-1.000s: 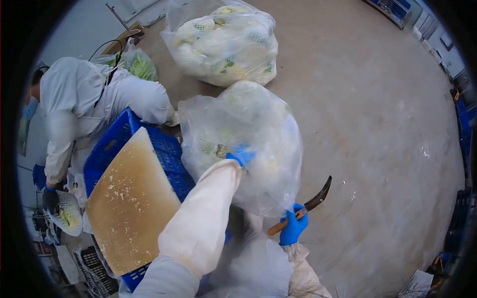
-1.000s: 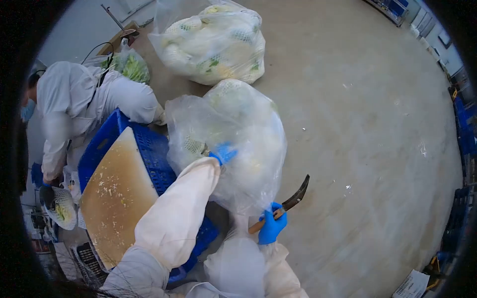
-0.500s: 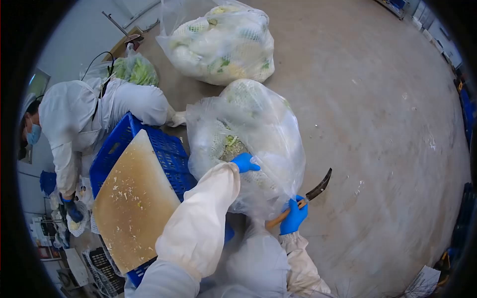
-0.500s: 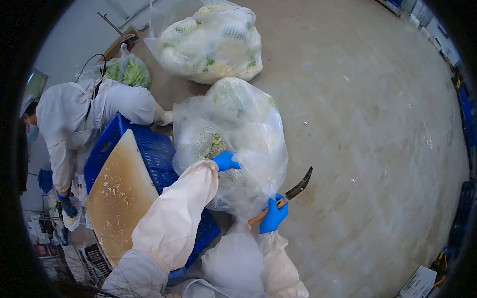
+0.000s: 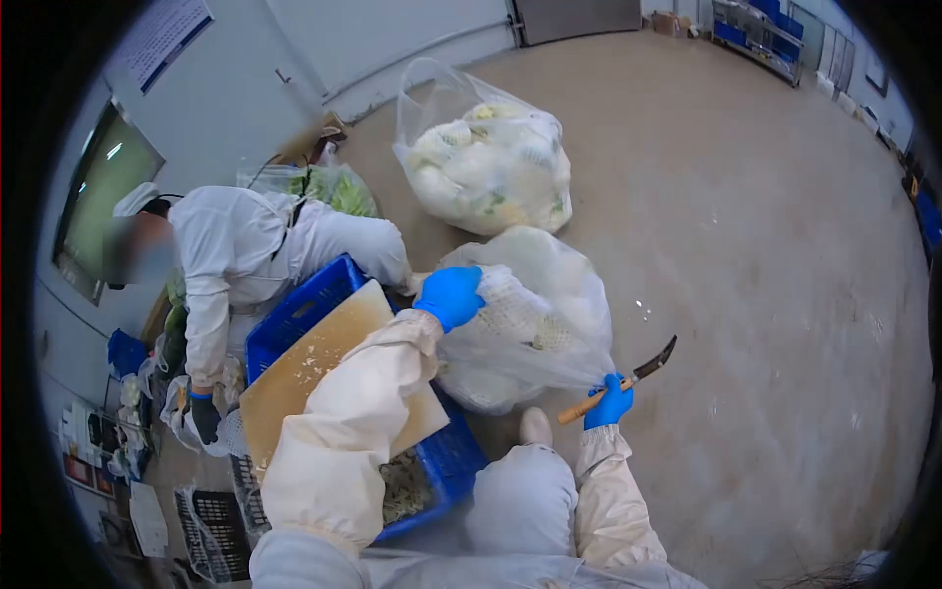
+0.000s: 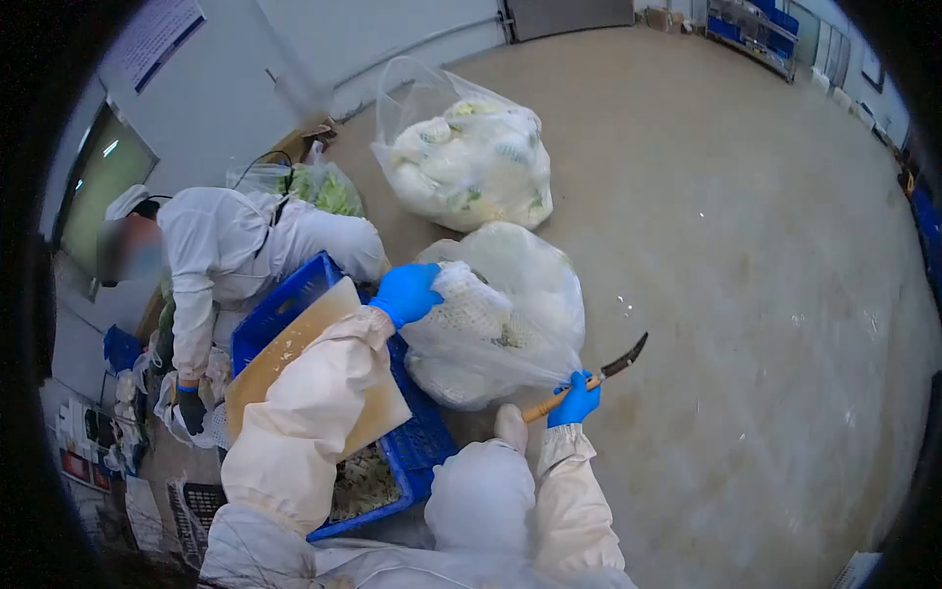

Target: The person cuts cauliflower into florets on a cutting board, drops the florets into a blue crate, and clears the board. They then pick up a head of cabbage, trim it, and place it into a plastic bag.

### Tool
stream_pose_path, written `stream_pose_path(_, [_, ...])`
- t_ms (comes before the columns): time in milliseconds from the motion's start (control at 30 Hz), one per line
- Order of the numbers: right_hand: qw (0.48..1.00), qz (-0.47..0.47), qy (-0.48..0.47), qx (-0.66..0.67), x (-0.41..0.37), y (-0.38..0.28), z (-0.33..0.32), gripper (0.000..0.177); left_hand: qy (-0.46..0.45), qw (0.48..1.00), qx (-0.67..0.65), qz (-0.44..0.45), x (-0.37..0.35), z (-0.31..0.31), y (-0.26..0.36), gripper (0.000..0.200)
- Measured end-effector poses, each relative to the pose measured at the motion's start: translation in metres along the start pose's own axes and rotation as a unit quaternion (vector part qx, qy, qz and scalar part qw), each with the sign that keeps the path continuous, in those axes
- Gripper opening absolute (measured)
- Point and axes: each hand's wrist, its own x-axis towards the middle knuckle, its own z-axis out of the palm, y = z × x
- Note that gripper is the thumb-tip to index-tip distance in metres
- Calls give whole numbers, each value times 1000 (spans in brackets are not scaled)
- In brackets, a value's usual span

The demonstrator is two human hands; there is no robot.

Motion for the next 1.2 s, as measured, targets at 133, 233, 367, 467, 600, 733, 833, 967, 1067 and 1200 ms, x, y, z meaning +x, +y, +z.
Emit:
stream_pose_path(133, [1000, 23, 20, 3, 23, 17, -16, 12, 49, 994, -90, -35, -29, -77, -18, 39])
stream_pose_path(233, [969, 127, -157, -144, 13, -1, -13, 28, 173, 949, -265, -16, -50, -103, -49, 37])
stream_pose_path(367, [939, -5, -168, -300, -23, -43, -6, 36, 237, 847, -475, -28, -106, -165, -62, 34])
stream_pose_path(467, [919, -245, -118, -285, -37, -53, 1, 27, 270, 792, -547, -35, -169, -204, -68, 29])
stream_pose_path(600, [933, -204, -268, -127, -183, -132, 75, 13, 281, 776, -554, -106, -242, -226, -81, 30])
stream_pose_path(733, [866, -145, -446, -174, -300, -109, 109, 13, 312, 841, -419, -140, -301, -197, -113, 32])
stream_pose_path(833, [808, -121, -539, -205, -374, -73, 119, 19, 316, 911, -190, -182, -335, -166, -135, 32])
stream_pose_path(967, [751, -150, -610, -204, -444, -10, 121, 36, 315, 859, -272, -298, -372, -122, -179, 36])
stream_pose_path(1067, [703, -257, -622, -231, -472, 31, 125, 47, 361, 762, -428, -326, -384, -63, -228, 41])
stream_pose_path(1200, [666, -360, -580, -301, -480, 82, 137, 44, 271, 754, -474, -365, -403, -55, -227, 41])
